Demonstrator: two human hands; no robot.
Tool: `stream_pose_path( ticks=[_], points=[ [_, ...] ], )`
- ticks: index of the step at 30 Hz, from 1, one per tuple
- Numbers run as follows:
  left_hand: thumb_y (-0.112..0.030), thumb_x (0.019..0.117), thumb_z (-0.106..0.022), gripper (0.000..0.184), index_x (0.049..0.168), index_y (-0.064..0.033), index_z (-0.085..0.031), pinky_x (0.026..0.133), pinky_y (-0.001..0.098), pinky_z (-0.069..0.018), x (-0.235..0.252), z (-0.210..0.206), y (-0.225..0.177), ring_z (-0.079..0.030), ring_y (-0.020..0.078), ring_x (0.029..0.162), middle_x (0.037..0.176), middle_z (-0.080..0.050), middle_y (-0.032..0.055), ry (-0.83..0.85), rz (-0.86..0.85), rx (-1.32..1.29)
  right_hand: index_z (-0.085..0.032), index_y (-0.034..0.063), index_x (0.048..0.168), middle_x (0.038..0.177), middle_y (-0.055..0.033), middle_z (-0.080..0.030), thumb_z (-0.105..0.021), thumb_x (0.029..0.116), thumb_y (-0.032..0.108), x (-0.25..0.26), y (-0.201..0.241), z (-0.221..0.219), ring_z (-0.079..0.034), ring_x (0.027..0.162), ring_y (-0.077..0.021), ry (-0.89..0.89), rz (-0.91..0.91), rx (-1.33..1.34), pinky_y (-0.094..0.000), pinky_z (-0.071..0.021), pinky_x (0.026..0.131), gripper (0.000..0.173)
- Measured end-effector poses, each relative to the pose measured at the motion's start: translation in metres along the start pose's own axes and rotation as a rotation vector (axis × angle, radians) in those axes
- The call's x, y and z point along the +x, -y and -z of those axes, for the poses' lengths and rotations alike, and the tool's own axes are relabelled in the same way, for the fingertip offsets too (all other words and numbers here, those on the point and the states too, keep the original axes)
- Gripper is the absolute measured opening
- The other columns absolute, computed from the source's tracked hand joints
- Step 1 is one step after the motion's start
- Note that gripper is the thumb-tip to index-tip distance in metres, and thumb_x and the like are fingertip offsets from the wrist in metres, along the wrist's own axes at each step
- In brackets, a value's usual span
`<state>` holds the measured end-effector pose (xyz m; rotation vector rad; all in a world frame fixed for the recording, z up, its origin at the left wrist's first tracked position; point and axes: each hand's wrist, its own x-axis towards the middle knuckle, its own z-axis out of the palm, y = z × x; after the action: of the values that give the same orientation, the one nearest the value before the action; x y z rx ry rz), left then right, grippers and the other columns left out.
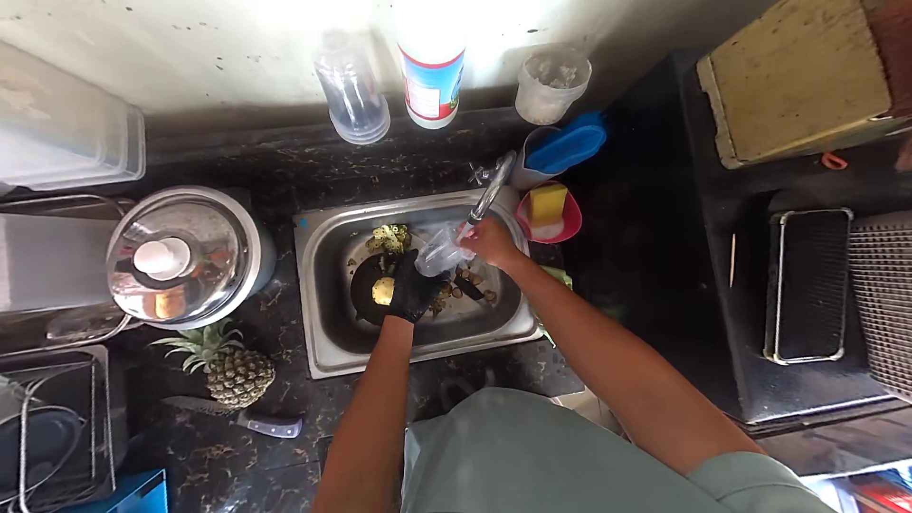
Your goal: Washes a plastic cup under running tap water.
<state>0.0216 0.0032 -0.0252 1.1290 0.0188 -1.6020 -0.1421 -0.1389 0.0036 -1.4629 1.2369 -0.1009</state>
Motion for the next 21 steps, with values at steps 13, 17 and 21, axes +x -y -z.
stream_pose_path(
  ticks=[13, 17, 21],
  points=[
    [-0.063, 0.1034, -0.034, 0.058, 0.126, -0.0161, -0.059, 0.059, 0.0360, -0.0559, 0.003, 0.001, 0.001, -0.065, 0.0215, 0.072, 0.094, -0.068, 0.0106, -0.043, 0.116, 0.044, -0.066, 0.0028, 0.128, 0.113, -0.0181, -0.070, -0.070, 0.0929, 0.008, -0.004, -0.009, -0.004, -0.069, 0.097, -0.0274, -0.010, 0.057, 0.007, -0.0474, -0.0580, 0.090, 0.035],
    [-0.062, 0.1013, -0.039, 0.056, 0.133, -0.0181, -0.054, 0.067, 0.0406, -0.0581, 0.001, -0.004, -0.001, -0.067, 0.0244, 0.084, 0.110, -0.067, 0.0121, -0.075, 0.136, -0.049, -0.068, 0.0047, 0.120, 0.089, -0.0128, -0.070, -0.069, 0.0998, 0.022, -0.007, -0.006, -0.008, -0.065, 0.058, -0.0182, -0.016, -0.064, 0.155, -0.0367, -0.0592, 0.055, 0.027],
    [-0.046, 0.1025, -0.055, 0.046, 0.137, -0.0162, -0.053, 0.066, 0.0400, -0.0588, -0.001, 0.004, 0.001, -0.068, 0.0243, 0.077, 0.106, -0.069, 0.0144, -0.151, -0.046, 0.155, -0.068, 0.0030, 0.124, 0.109, -0.0147, -0.073, -0.070, 0.0984, 0.028, -0.002, -0.016, -0.006, -0.072, 0.094, -0.0237, -0.004, -0.016, 0.067, -0.0449, -0.0600, 0.088, 0.036]
  ],
)
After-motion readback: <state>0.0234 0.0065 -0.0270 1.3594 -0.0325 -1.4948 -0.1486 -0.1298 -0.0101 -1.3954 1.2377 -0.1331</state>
